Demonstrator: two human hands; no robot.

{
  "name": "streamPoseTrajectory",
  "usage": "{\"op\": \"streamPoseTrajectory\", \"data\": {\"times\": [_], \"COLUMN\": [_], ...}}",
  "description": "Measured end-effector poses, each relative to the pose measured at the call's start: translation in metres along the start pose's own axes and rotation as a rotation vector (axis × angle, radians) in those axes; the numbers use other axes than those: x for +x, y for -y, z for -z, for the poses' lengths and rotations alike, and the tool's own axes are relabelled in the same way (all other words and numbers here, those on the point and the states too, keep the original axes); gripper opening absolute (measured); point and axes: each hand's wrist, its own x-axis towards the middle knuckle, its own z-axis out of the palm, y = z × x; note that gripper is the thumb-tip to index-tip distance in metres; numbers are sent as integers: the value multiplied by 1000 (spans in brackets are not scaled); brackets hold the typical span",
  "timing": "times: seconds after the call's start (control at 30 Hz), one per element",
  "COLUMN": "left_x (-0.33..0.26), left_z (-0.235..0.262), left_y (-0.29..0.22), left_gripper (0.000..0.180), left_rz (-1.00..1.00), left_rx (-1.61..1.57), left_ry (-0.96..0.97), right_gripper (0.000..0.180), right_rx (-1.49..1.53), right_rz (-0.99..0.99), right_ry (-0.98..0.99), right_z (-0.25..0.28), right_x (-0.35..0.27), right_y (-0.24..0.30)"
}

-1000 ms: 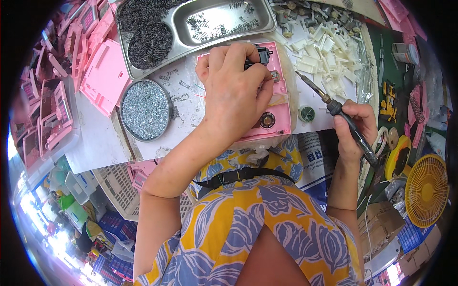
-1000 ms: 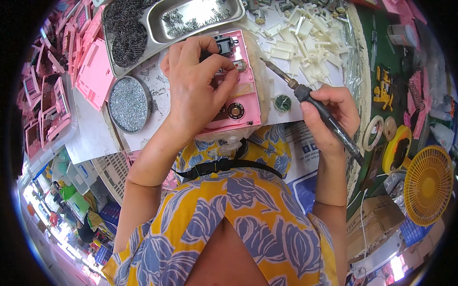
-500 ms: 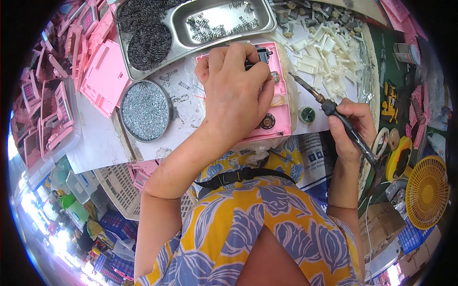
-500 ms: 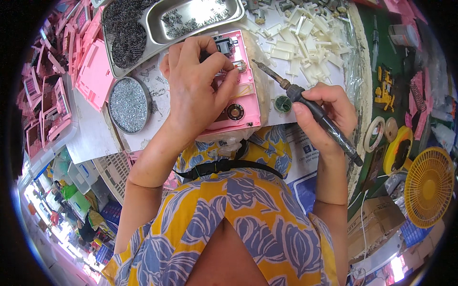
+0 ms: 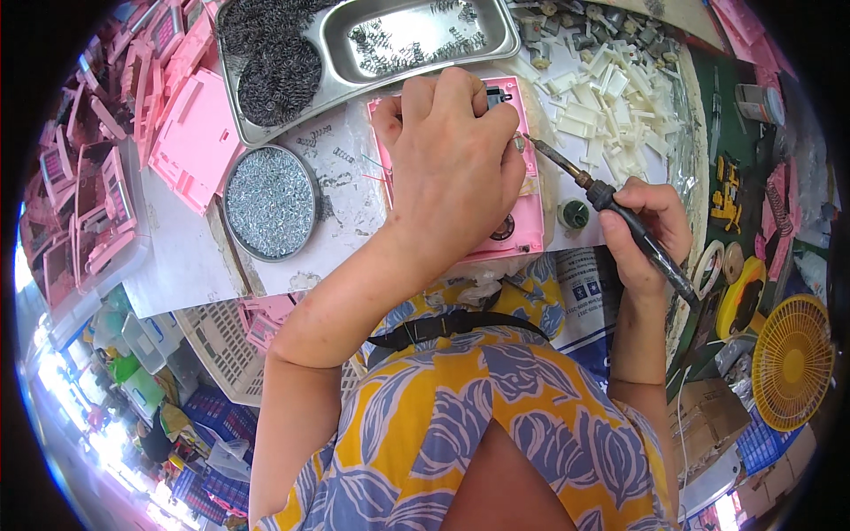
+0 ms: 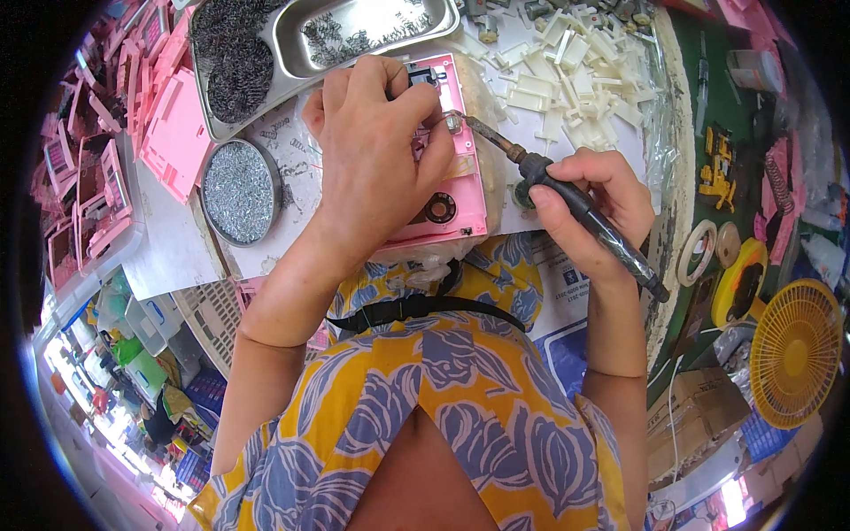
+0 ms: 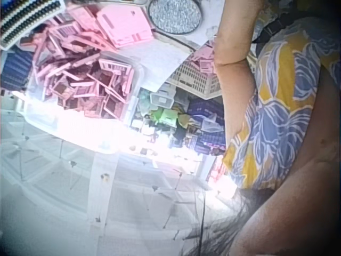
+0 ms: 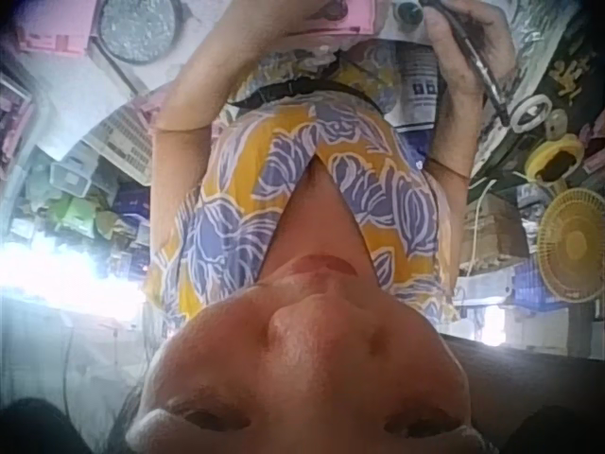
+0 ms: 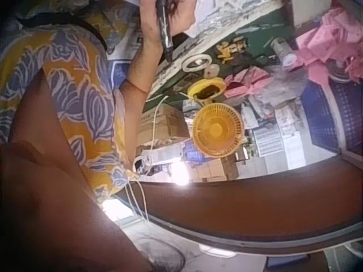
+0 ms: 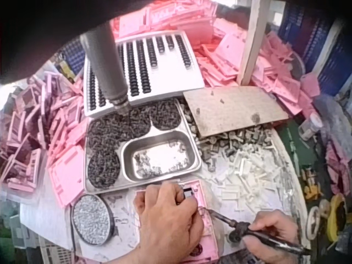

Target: Soldering wires to components inside a pink plastic device casing and then assembling the housing with an electric screwdriver.

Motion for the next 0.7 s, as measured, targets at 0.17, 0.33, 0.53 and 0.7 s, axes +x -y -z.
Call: {"op": "streamPoseTrajectory", "data": {"times": [0.17, 0.33, 0.53, 0.7], "left_x": [0, 0, 0, 1], "left_z": [0, -1, 0, 3], "left_y": [0, 0, -1, -4], "left_gripper": [11, 11, 10, 14], "left_rz": [-5, 12, 10, 30], "left_rx": [13, 7, 15, 24], "left_ry": [11, -2, 16, 60], "right_gripper": [28, 26, 26, 27], "right_rx": [-6, -40, -245, -153], "right_rz": [11, 38, 434, 366], "right_ry": [7, 25, 143, 59], "right_z": [-2, -4, -2, 1], "right_x": [3, 3, 16, 9], "right_y": [-1, 0, -8, -7]}}
